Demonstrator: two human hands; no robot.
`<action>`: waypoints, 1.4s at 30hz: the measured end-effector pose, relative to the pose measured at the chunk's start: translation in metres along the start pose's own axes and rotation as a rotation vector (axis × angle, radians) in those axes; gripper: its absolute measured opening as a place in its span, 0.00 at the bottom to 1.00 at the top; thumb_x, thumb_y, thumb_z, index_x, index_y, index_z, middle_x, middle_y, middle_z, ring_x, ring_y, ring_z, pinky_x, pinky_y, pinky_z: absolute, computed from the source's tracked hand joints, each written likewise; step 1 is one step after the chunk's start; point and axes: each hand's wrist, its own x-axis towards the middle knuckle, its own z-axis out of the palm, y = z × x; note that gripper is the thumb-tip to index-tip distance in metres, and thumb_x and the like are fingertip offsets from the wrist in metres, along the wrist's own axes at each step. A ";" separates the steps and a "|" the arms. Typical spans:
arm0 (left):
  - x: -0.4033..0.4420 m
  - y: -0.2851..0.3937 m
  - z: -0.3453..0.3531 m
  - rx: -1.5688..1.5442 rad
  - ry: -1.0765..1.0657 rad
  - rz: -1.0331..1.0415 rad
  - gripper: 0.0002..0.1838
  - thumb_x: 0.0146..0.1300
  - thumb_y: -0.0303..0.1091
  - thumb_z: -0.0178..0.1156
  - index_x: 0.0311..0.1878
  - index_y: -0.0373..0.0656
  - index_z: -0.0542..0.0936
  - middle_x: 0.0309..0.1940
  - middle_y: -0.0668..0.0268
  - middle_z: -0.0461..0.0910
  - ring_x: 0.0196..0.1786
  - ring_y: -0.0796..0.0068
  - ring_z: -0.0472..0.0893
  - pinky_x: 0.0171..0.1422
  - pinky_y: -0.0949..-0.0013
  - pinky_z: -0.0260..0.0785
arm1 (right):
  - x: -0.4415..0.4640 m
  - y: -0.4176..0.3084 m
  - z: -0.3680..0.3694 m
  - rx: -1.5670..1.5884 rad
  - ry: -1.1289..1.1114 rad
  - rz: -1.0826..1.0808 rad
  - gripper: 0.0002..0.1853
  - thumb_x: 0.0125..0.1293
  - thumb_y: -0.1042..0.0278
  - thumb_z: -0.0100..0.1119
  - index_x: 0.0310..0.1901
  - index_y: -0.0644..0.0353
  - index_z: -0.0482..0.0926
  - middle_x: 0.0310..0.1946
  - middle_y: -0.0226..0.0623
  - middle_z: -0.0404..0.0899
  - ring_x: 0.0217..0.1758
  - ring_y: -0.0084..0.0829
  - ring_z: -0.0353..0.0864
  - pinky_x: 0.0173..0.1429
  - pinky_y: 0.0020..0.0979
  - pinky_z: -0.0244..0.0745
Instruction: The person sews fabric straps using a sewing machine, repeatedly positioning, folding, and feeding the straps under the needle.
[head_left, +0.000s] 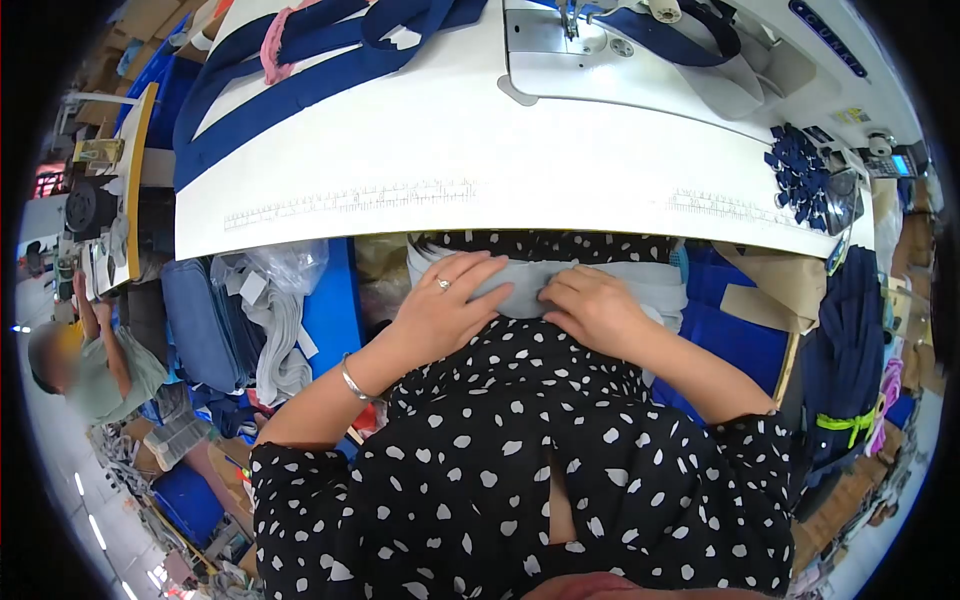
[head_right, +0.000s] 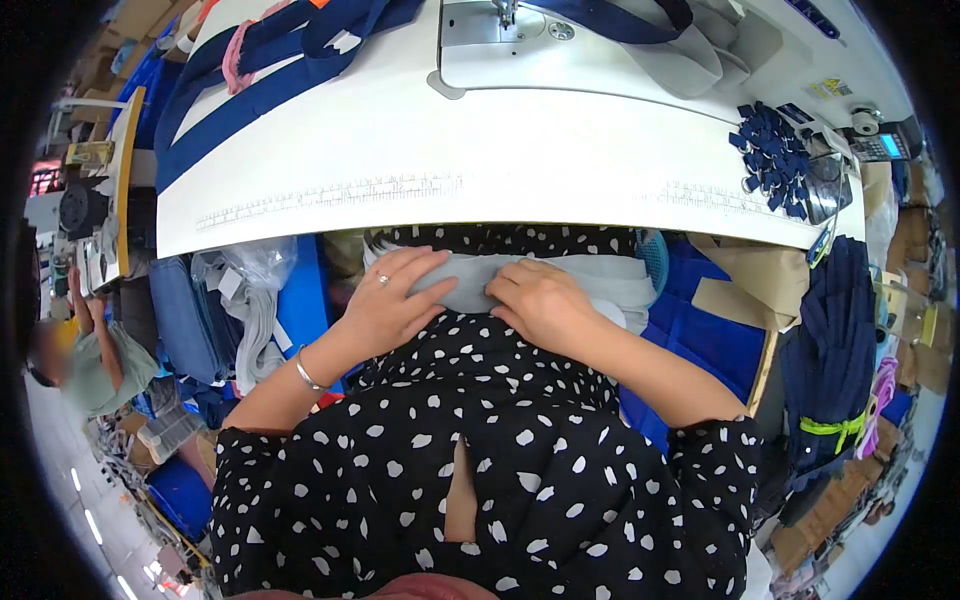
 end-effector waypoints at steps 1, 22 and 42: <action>0.001 0.000 0.002 0.008 0.019 0.027 0.24 0.57 0.33 0.71 0.59 0.50 0.82 0.67 0.60 0.73 0.68 0.56 0.73 0.71 0.53 0.67 | 0.003 -0.003 0.003 -0.008 0.024 0.030 0.10 0.56 0.68 0.72 0.37 0.59 0.81 0.37 0.37 0.81 0.43 0.41 0.82 0.48 0.38 0.79; 0.058 -0.004 -0.093 -1.011 -0.463 -0.225 0.15 0.63 0.35 0.73 0.50 0.40 0.86 0.41 0.65 0.89 0.45 0.77 0.87 0.54 0.72 0.76 | 0.043 -0.051 -0.135 1.202 0.069 0.165 0.28 0.66 0.76 0.67 0.69 0.61 0.75 0.52 0.34 0.85 0.46 0.27 0.87 0.49 0.27 0.83; 0.162 0.007 -0.079 -1.062 -0.244 -0.415 0.16 0.62 0.38 0.74 0.46 0.37 0.87 0.37 0.63 0.86 0.38 0.76 0.83 0.48 0.72 0.76 | 0.085 -0.037 -0.185 0.604 0.948 -0.027 0.21 0.72 0.79 0.60 0.66 0.67 0.75 0.56 0.42 0.84 0.60 0.27 0.82 0.67 0.30 0.74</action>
